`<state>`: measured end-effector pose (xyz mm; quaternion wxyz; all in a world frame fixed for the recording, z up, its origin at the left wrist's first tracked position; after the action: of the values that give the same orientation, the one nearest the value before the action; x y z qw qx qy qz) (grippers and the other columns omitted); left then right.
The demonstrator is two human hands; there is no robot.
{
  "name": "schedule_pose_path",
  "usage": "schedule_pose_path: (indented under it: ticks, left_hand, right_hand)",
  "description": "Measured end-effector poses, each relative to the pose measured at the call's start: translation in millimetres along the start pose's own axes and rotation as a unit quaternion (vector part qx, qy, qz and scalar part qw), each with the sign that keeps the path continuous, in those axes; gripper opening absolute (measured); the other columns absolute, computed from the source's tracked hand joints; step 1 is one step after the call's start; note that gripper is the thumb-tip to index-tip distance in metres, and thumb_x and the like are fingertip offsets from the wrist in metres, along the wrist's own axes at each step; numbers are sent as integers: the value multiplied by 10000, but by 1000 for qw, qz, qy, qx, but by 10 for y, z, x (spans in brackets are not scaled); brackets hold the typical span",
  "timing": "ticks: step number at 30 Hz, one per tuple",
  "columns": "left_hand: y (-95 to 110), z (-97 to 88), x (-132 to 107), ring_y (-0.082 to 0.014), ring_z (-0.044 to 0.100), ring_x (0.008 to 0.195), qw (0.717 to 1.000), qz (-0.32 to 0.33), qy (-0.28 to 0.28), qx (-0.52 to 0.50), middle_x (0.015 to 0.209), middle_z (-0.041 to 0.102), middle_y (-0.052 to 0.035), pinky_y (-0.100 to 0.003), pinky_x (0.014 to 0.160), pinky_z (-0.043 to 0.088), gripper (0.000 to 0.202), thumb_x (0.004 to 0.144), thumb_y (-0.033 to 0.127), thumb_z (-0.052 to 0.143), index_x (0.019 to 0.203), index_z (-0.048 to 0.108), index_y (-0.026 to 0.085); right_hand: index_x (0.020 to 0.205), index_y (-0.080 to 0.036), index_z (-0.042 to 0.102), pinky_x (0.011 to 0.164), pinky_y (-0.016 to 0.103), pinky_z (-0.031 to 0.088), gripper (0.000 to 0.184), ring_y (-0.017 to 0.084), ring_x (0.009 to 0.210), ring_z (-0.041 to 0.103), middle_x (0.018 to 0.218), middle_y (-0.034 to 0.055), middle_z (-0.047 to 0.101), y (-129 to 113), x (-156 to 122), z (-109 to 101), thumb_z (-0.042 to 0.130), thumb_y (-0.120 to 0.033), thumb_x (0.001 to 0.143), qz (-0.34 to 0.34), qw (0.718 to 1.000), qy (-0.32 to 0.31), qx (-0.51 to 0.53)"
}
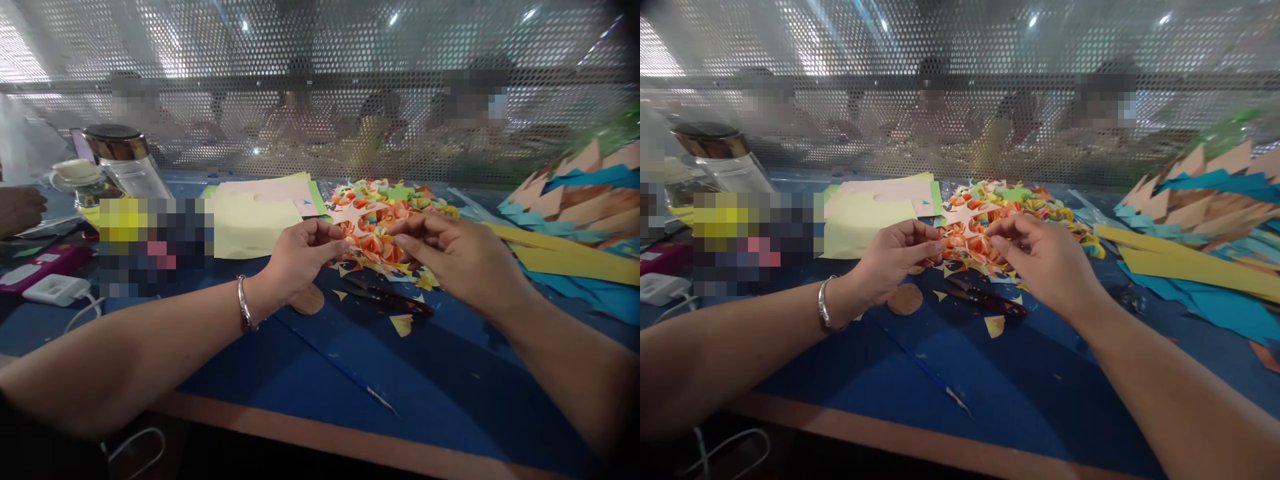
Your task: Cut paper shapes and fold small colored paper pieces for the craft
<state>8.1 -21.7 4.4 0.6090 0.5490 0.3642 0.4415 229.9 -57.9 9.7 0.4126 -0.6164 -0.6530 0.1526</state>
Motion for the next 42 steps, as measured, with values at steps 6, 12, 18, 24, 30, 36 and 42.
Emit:
schedule_pose_path:
  ticks: [6,12,18,24,30,36,42]
  left_hand:
    - [10,4,-1,-80,603,644,1000,-3,2,4,703,655,15,-249,647,465,141,792,153,791,808,651,161]
    - [-4,4,2,-78,611,648,1000,0,-6,0,716,663,14,-246,657,471,132,798,155,789,822,659,156]
    - [-28,0,5,-80,618,649,1000,0,-17,-1,725,670,7,-247,667,481,151,789,160,798,830,653,156]
    - [-46,9,8,-75,620,638,999,-5,-34,-11,733,664,20,-247,683,494,166,771,143,802,823,646,159]
    - [-71,6,26,-76,633,661,999,-6,-38,-15,760,671,17,-246,711,504,168,774,149,795,837,640,154]
    - [-71,3,42,-73,626,649,1000,9,-28,-4,745,666,20,-236,670,491,163,788,153,788,858,641,150]
    - [-32,-4,21,-76,625,664,1000,4,-16,6,752,669,16,-226,641,479,210,738,115,830,846,653,149]
  right_hand:
    - [945,-215,736,594,347,546,311,186,608,665,764,66,747,42,14,-14,668,-493,824,-19,1000,9,-7]
    - [939,-225,734,593,360,547,300,214,626,692,764,61,758,86,28,-13,678,-492,814,-17,1000,20,-9]
    - [992,-210,741,631,370,552,366,224,691,713,876,91,781,115,41,16,659,-512,802,-2,1000,-12,-19]
    - [989,-209,735,612,363,543,354,222,662,698,811,89,764,121,49,1,665,-506,809,1,1000,-6,-31]
    - [948,-218,735,602,360,545,359,213,631,687,812,80,767,112,31,1,664,-539,803,-8,1000,-16,-17]
    - [886,-219,734,630,344,491,350,206,686,661,811,79,764,101,11,-28,604,-544,896,-67,986,-105,-109]
    - [866,-228,695,605,328,452,338,199,652,661,776,63,745,115,-9,-22,559,-525,951,-99,942,-262,-185]
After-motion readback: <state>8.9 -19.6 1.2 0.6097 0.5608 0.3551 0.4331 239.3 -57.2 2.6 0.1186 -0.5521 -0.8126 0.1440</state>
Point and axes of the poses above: each hand's wrist, its own x-axis towards the middle knuckle, its own z-axis out of the palm, y = z × x, the point moved 1 cm from there along x, towards the middle knuckle
